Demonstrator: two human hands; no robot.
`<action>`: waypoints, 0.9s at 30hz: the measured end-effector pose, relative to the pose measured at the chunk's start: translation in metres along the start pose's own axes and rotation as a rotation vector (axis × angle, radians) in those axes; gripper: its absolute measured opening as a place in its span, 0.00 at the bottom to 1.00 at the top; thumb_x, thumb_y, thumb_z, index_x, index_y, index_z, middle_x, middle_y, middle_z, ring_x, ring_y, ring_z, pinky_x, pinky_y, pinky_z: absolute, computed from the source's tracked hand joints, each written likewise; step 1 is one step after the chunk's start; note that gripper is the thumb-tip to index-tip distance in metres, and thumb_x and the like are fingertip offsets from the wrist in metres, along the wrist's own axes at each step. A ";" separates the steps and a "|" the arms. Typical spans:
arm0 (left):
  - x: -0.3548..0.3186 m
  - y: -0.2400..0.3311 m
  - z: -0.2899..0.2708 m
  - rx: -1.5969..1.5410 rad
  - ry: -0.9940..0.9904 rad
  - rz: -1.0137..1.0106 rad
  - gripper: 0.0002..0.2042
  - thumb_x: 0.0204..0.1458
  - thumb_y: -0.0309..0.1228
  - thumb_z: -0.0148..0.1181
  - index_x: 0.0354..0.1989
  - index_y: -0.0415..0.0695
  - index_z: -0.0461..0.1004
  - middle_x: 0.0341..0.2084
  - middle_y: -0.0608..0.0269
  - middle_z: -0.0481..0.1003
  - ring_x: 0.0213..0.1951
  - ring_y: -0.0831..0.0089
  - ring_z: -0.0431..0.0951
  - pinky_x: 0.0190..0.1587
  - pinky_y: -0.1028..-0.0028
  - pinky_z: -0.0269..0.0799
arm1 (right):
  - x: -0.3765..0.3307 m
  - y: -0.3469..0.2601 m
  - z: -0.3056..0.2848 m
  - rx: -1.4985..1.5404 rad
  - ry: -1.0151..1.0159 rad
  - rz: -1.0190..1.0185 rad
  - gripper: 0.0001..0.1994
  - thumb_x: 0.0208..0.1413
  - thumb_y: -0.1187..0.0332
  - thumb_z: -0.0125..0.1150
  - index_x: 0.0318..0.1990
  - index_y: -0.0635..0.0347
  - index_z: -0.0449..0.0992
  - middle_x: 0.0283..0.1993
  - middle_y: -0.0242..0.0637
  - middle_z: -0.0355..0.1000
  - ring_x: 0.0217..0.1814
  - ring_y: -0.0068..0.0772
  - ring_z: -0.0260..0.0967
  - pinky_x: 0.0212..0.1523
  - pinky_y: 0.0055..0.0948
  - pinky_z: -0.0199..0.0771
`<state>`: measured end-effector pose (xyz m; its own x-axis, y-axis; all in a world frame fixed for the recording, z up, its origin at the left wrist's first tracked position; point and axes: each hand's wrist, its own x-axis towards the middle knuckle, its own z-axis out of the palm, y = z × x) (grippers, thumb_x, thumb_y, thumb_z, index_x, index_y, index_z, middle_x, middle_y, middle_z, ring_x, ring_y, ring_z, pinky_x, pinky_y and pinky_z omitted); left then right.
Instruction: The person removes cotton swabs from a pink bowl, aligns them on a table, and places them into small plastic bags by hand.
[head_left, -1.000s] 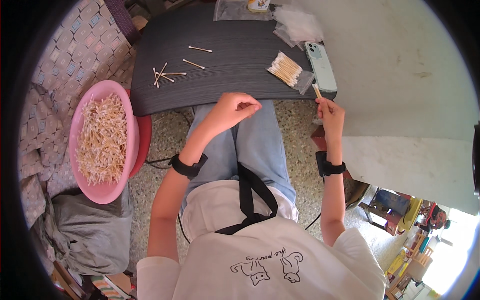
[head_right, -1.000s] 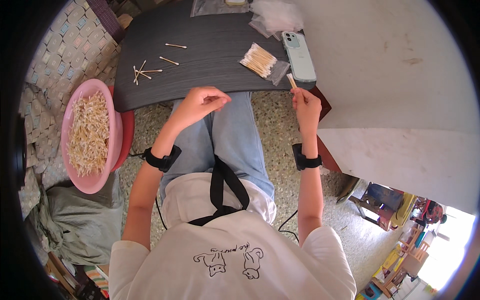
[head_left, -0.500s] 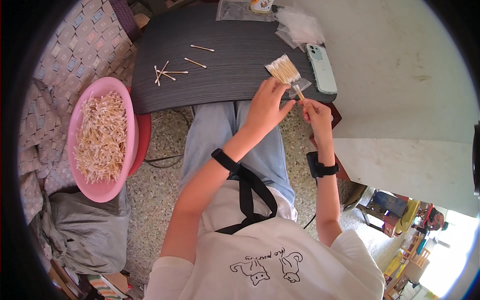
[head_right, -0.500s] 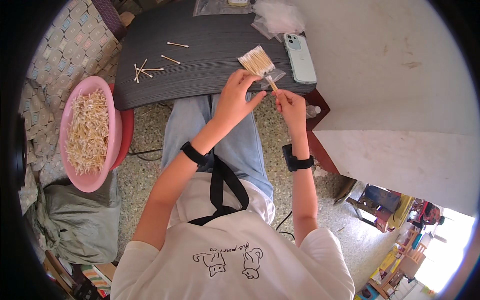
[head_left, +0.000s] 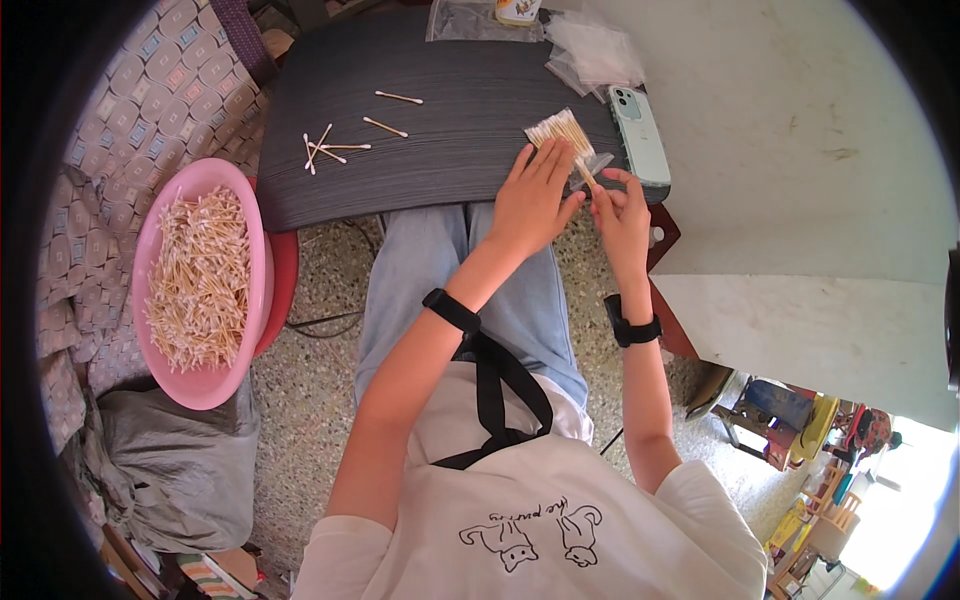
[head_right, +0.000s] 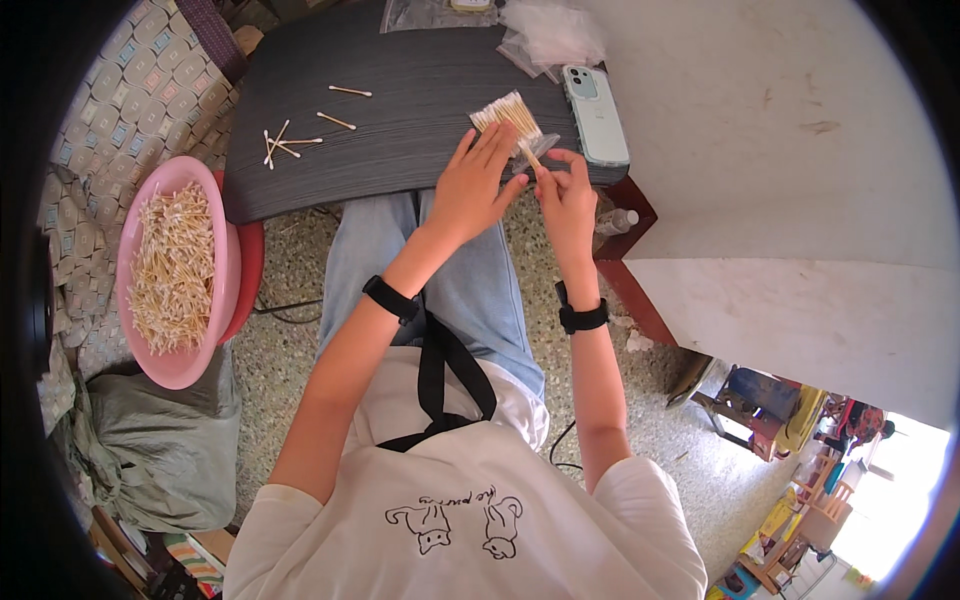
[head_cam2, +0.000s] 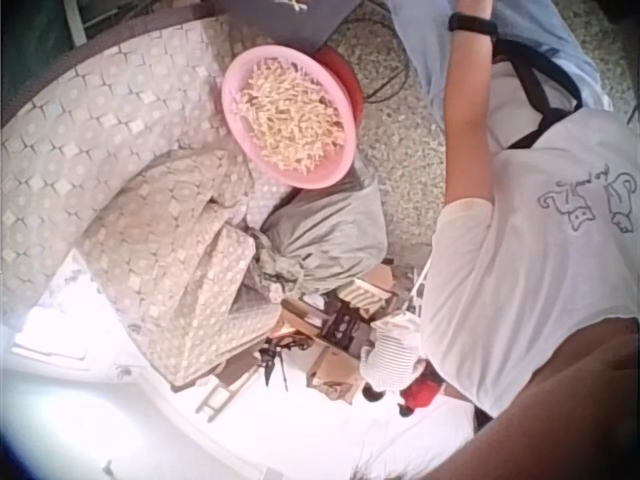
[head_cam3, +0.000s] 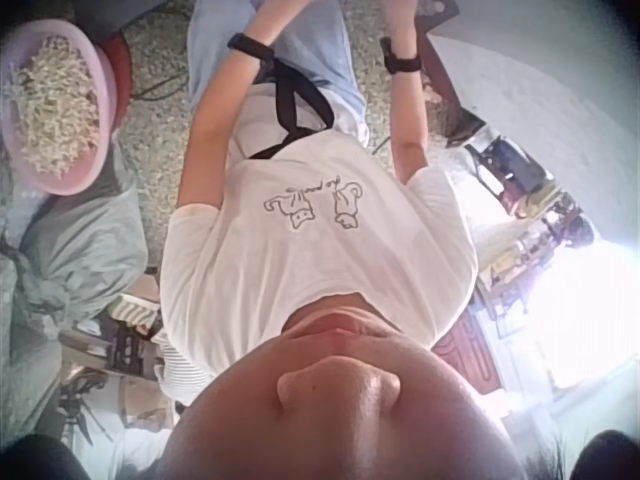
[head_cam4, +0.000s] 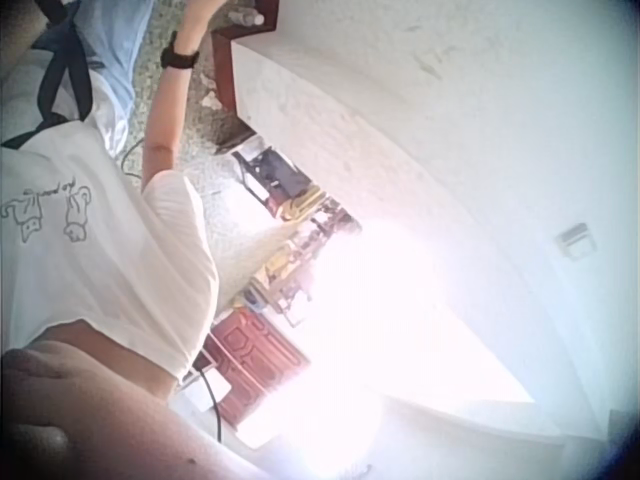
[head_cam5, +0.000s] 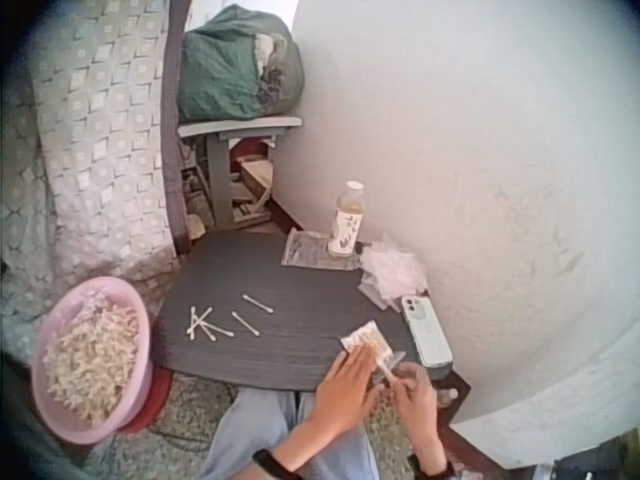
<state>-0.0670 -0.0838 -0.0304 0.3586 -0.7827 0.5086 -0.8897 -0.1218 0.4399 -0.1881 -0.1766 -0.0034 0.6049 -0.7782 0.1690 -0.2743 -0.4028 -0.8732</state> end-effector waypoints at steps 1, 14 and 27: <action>0.000 -0.001 0.000 -0.006 0.001 0.008 0.30 0.57 0.44 0.51 0.62 0.34 0.58 0.62 0.48 0.61 0.66 0.59 0.57 0.67 0.59 0.48 | 0.000 -0.002 0.001 0.001 -0.002 0.000 0.12 0.59 0.71 0.56 0.48 0.66 0.68 0.22 0.33 0.73 0.22 0.17 0.67 0.24 0.20 0.65; 0.008 0.018 0.007 -0.229 0.224 -0.143 0.21 0.55 0.33 0.56 0.54 0.33 0.63 0.50 0.45 0.71 0.57 0.52 0.68 0.62 0.57 0.59 | 0.006 0.003 0.008 -0.039 0.011 -0.038 0.13 0.59 0.74 0.55 0.48 0.65 0.61 0.22 0.39 0.74 0.23 0.26 0.71 0.25 0.24 0.67; 0.004 0.018 -0.001 -0.096 0.140 0.029 0.07 0.57 0.30 0.50 0.38 0.38 0.67 0.59 0.46 0.65 0.64 0.56 0.60 0.65 0.56 0.52 | 0.008 -0.009 0.013 -0.123 0.064 -0.144 0.12 0.56 0.79 0.50 0.46 0.66 0.57 0.22 0.45 0.72 0.23 0.39 0.73 0.26 0.31 0.68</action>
<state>-0.0811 -0.0886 -0.0201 0.3748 -0.6915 0.6175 -0.8718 -0.0364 0.4885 -0.1709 -0.1730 0.0000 0.5972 -0.7355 0.3200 -0.2801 -0.5650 -0.7761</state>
